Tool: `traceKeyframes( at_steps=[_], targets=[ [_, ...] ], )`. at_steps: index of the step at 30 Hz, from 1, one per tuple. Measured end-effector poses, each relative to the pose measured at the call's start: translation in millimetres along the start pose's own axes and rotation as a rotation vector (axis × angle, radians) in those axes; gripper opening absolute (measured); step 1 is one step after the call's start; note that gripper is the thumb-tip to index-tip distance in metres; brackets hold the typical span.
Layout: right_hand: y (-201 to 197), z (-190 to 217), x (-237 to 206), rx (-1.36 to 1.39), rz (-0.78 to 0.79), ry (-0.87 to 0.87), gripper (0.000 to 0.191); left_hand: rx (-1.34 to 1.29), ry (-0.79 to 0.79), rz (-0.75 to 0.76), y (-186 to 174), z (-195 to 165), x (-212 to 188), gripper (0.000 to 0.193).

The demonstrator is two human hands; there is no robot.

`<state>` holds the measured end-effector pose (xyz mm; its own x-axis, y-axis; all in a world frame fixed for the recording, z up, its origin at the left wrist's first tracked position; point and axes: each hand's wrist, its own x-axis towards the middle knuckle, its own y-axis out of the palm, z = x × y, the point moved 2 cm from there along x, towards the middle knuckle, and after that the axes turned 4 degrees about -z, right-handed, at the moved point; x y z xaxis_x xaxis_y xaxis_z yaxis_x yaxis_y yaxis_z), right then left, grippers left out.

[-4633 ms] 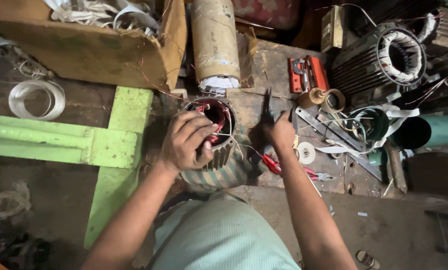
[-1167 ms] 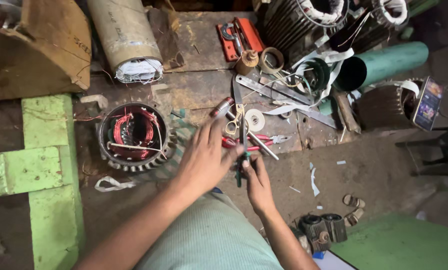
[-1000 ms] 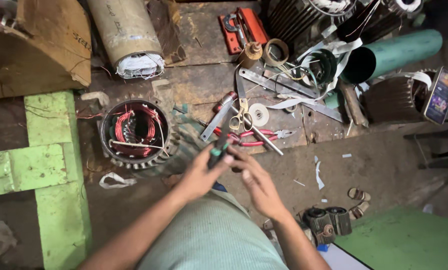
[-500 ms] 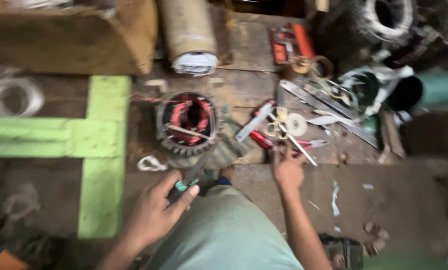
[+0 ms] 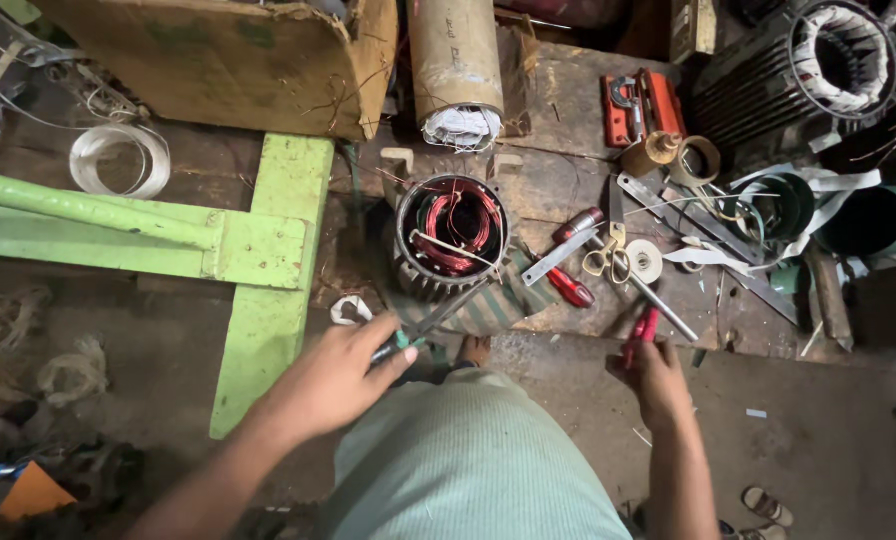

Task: The person works on an electrical motor stator, using pliers and a wooden stick to adjust and arrange copper windings. They repeatedly insert the stick into the stator slots and use pliers to pull and position wires.

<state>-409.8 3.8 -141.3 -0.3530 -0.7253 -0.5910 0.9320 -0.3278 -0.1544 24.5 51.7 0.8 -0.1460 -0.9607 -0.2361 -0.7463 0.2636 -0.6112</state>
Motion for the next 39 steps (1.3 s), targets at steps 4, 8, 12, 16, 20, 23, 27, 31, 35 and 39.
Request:
traceKeyframes(
  at_steps=[4, 8, 12, 16, 20, 23, 27, 31, 35, 39],
  targets=[
    [-20, -3, -33, 0.359, 0.176, 0.197, 0.028, 0.152, 0.012, 0.048, -5, -1, 15, 0.035],
    [-16, 1, -101, 0.302, 0.365, -0.036, 0.048, 0.215, 0.162, -0.007, -10, -5, 29, 0.030],
    [9, 19, -152, 0.349, 0.715, -0.402, 0.041, 0.285, 0.193, -0.010, -14, -6, 40, 0.029],
    [46, 17, -146, 0.062, 0.227, -0.201, 0.035, 0.293, 0.204, -0.008, -17, -5, 49, 0.031],
    [79, 14, -146, -0.549, 0.142, -0.258, 0.027, 0.273, 0.201, 0.025, -17, -3, 56, 0.033],
    [96, 19, -151, -0.775, 0.147, -0.490, 0.029, 0.276, 0.221, 0.026, -17, -1, 58, 0.031],
    [109, 24, -153, -0.868, 0.123, -0.579, 0.034, 0.295, 0.248, 0.008, -16, 1, 58, 0.032],
    [117, 22, -153, -0.884, 0.078, -0.700, 0.033, 0.333, 0.266, 0.009, -13, 4, 59, 0.034],
    [115, 18, -146, -0.906, 0.044, -0.869, 0.031, 0.370, 0.270, -0.017, -7, 10, 60, 0.034],
    [110, 9, -120, -0.050, 0.653, 0.020, 0.043, 0.326, 0.315, -0.059, -3, 17, 62, 0.035]
  ],
)
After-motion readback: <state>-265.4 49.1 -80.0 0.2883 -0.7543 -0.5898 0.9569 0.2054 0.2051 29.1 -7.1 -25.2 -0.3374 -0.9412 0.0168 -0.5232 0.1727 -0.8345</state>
